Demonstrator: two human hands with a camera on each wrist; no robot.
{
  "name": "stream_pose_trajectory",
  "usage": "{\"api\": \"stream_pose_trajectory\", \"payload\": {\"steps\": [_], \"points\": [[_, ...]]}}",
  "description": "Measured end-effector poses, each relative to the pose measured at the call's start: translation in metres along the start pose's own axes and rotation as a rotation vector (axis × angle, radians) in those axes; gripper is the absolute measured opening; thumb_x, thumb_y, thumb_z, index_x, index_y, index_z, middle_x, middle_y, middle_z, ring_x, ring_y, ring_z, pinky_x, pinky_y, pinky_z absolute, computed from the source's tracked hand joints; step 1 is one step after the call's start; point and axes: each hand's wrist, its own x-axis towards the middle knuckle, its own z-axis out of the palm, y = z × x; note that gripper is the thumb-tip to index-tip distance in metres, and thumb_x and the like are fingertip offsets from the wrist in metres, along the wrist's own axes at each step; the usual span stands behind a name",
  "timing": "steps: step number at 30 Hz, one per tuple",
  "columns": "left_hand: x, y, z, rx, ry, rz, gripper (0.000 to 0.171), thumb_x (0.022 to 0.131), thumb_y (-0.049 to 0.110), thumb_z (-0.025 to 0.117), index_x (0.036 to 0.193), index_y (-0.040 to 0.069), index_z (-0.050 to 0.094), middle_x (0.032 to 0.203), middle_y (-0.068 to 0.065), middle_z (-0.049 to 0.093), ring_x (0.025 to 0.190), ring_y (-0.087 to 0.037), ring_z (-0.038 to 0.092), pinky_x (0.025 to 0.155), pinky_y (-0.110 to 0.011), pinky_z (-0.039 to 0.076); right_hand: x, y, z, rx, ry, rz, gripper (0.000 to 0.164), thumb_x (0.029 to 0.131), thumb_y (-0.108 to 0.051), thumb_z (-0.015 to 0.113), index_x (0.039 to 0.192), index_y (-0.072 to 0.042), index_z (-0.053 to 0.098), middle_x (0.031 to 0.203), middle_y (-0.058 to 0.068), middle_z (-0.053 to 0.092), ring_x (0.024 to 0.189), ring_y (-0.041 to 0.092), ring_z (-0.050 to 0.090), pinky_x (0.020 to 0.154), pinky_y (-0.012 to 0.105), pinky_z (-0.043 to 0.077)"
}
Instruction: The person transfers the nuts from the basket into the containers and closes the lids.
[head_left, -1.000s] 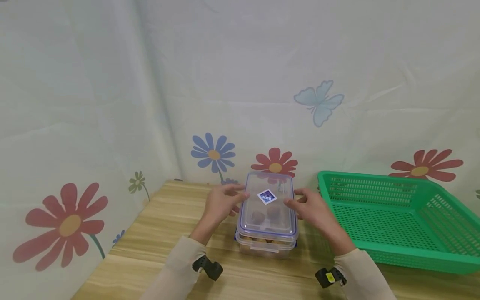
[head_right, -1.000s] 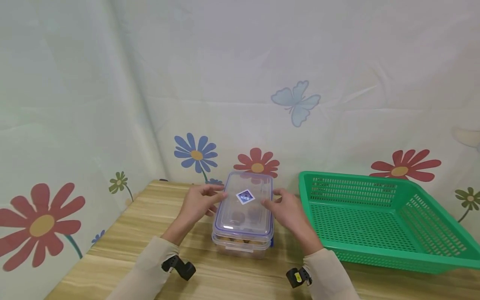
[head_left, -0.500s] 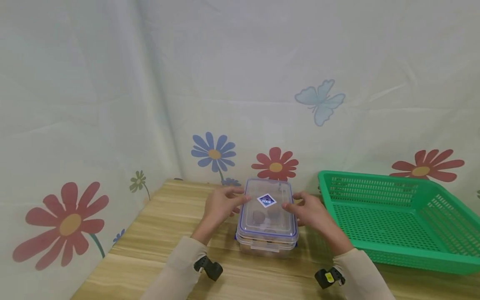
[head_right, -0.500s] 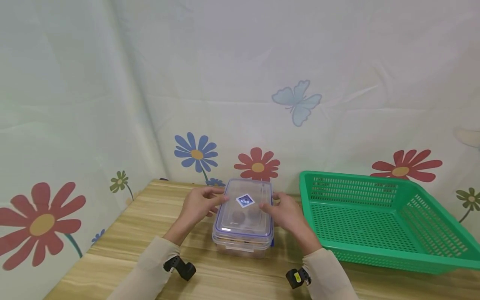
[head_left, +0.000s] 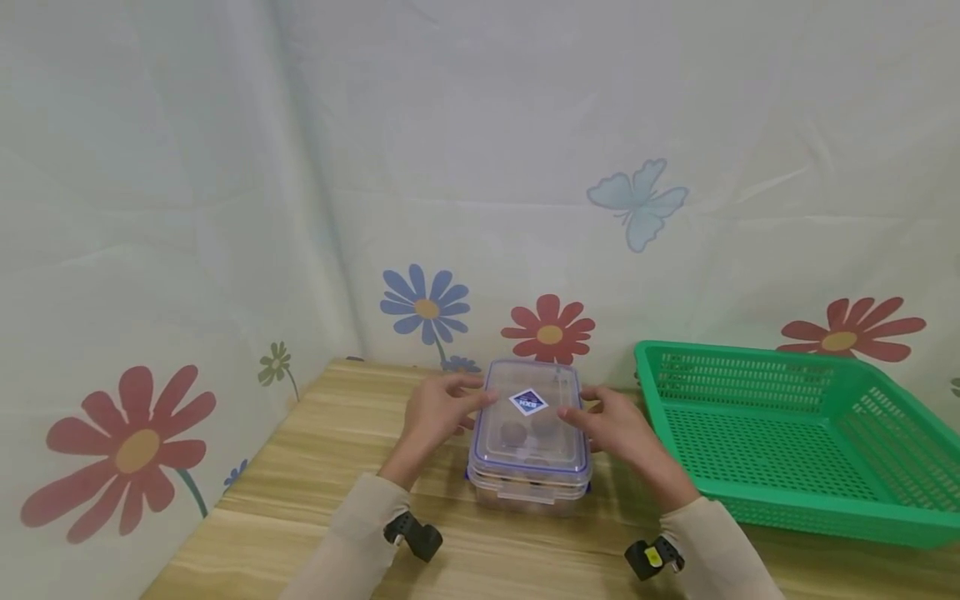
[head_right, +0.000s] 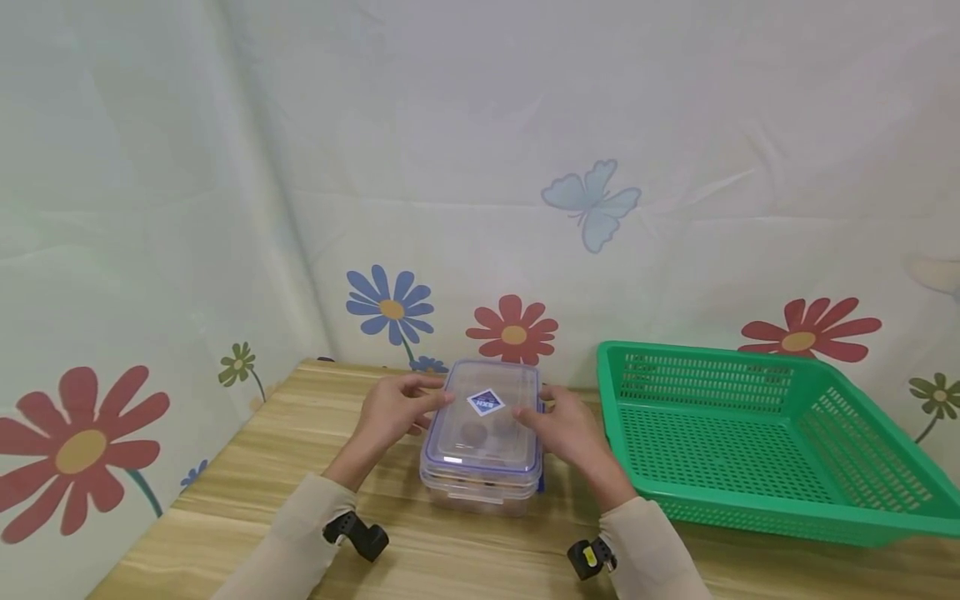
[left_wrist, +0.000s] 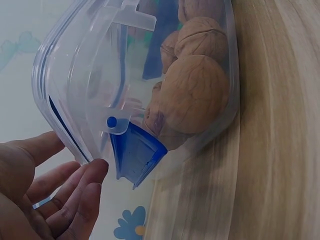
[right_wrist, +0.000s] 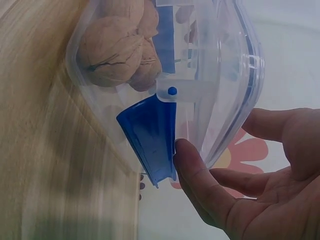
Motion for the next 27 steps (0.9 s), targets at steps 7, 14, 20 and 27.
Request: {"api": "stream_pose_trajectory", "payload": {"steps": [7, 14, 20, 27], "points": [[0.000, -0.003, -0.005, 0.004, -0.011, -0.026, 0.042, 0.088, 0.034, 0.090, 0.119, 0.007, 0.080, 0.099, -0.010, 0.079, 0.066, -0.022, 0.075, 0.063, -0.039, 0.066, 0.000, -0.001, 0.006, 0.012, 0.015, -0.002, 0.065, 0.103, -0.027, 0.073, 0.150, 0.009, 0.047, 0.128, 0.030, 0.064, 0.100, 0.036, 0.072, 0.081, 0.046, 0.066], [0.000, -0.002, -0.010, 0.006, -0.023, -0.031, 0.041, 0.088, 0.029, 0.090, 0.118, 0.004, 0.080, 0.101, -0.013, 0.079, 0.067, -0.024, 0.075, 0.064, -0.041, 0.066, -0.001, -0.001, 0.010, 0.003, 0.031, -0.006, 0.063, 0.102, -0.026, 0.074, 0.150, 0.007, 0.049, 0.127, 0.027, 0.066, 0.099, 0.035, 0.073, 0.085, 0.049, 0.065], [0.000, 0.000, -0.011, 0.005, -0.043, -0.047, 0.039, 0.088, 0.027, 0.090, 0.117, 0.003, 0.080, 0.099, -0.012, 0.079, 0.068, -0.024, 0.076, 0.064, -0.040, 0.066, -0.001, -0.001, 0.009, -0.020, 0.038, -0.009, 0.059, 0.102, -0.023, 0.074, 0.147, 0.007, 0.051, 0.123, 0.026, 0.067, 0.091, 0.032, 0.074, 0.087, 0.050, 0.065], [0.003, 0.001, -0.012, 0.000, -0.067, -0.062, 0.038, 0.087, 0.024, 0.091, 0.117, 0.004, 0.080, 0.096, -0.011, 0.079, 0.070, -0.024, 0.076, 0.068, -0.044, 0.067, -0.001, 0.001, 0.009, -0.029, 0.036, -0.016, 0.057, 0.101, -0.019, 0.076, 0.145, 0.007, 0.052, 0.119, 0.026, 0.067, 0.088, 0.030, 0.074, 0.087, 0.050, 0.065]]}}
